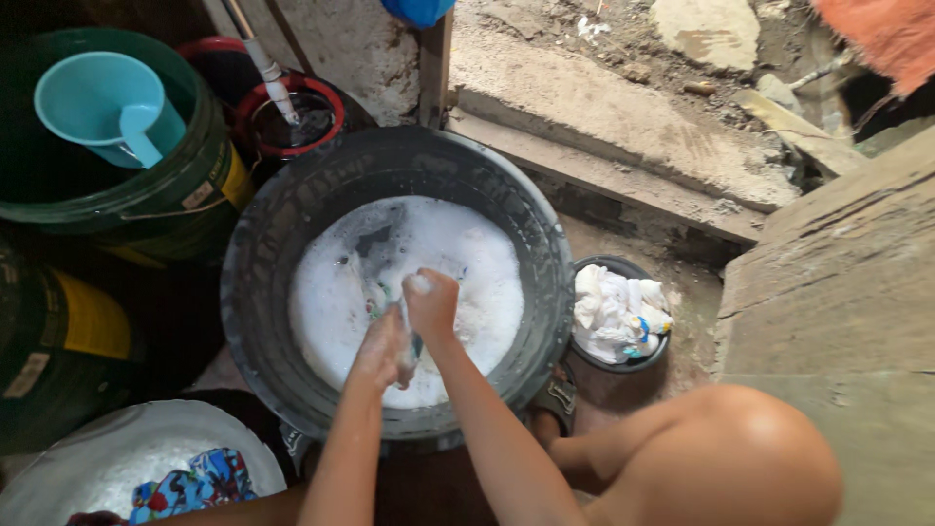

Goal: The person washes clothes in a basin of soapy water by scrubbing, squeezing, and wringing garments by hand.

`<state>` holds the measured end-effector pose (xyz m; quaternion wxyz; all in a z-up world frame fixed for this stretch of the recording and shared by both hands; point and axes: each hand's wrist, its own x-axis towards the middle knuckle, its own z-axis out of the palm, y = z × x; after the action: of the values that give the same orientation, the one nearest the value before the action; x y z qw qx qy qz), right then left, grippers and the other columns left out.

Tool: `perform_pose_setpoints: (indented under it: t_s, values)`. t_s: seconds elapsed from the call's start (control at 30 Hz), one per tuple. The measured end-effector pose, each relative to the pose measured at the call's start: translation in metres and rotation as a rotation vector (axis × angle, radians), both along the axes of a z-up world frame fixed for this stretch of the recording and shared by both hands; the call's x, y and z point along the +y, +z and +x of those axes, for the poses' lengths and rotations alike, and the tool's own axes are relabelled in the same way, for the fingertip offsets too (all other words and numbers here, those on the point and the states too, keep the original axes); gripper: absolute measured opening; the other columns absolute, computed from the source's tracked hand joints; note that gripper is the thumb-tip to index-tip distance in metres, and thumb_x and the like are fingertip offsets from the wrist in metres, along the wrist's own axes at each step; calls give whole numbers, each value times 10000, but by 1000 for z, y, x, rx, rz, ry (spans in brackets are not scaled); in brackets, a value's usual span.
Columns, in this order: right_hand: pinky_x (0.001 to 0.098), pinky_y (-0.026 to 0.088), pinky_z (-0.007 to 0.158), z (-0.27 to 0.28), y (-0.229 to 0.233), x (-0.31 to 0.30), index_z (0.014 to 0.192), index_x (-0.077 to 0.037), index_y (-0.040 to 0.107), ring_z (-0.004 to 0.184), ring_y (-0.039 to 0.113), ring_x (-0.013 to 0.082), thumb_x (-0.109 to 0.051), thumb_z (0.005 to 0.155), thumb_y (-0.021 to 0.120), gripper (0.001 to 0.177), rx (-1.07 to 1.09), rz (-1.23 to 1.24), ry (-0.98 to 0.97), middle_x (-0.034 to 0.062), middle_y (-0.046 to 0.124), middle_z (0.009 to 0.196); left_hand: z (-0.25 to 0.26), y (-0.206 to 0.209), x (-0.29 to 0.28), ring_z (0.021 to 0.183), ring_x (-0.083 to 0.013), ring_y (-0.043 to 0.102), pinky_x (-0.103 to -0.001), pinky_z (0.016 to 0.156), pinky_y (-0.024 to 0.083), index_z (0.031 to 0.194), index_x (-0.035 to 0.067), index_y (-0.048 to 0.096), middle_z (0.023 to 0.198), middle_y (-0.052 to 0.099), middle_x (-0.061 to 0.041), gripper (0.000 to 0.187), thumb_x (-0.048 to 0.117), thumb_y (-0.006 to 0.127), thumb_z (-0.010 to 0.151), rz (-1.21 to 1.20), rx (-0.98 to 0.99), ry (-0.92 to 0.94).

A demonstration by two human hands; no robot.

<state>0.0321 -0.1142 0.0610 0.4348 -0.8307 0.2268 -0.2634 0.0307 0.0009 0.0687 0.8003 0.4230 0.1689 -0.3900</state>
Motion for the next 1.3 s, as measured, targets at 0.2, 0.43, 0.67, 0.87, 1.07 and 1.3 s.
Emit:
perform_pose_setpoints:
  t_s: [0.2,0.43,0.67,0.87,1.07,1.3]
  values:
    - [376,358,635,-7,21,-35,717,-14,484,733,409,150,-440,977,795,587,31,391,340,67,406,755,-5,68,14,1002,-277,622,-481,714,577,1440,-80,547,1210,632,-171,955,588,717,779,194,-148,-495]
    - [254,521,791,-37,70,-59,1065,-112,647,871,631,80,-294,747,824,407,-16,708,801,-76,669,901,14,74,19,1268,-312,609,-366,1023,520,1475,-164,251,1368,575,-279,1210,515,835,661,394,-323,-74]
    - [316,501,747,-45,-14,-76,899,21,736,865,640,161,-342,940,726,366,36,798,473,29,712,956,25,63,21,1021,-337,692,-498,840,553,1408,-35,499,1175,707,-201,815,535,681,855,247,-260,122]
    - [312,508,694,-38,8,-19,956,-4,734,778,616,121,-228,926,755,228,-268,821,269,38,703,882,20,-15,1,1007,-248,717,-416,874,578,1301,97,629,1175,726,-87,559,540,540,971,-92,4,280]
    - [383,546,676,-44,-10,47,911,2,739,694,673,240,-208,766,840,274,-159,184,109,142,725,779,-8,-72,-26,888,-228,669,-408,738,538,1294,115,611,1058,690,-66,482,476,505,993,-48,-24,196]
    - [408,485,673,-16,-16,-21,827,8,654,658,580,256,-154,837,780,205,-175,118,-41,98,638,702,-25,-60,-49,750,-203,614,-399,579,490,1287,136,591,921,647,-42,398,401,466,1019,202,-26,0]
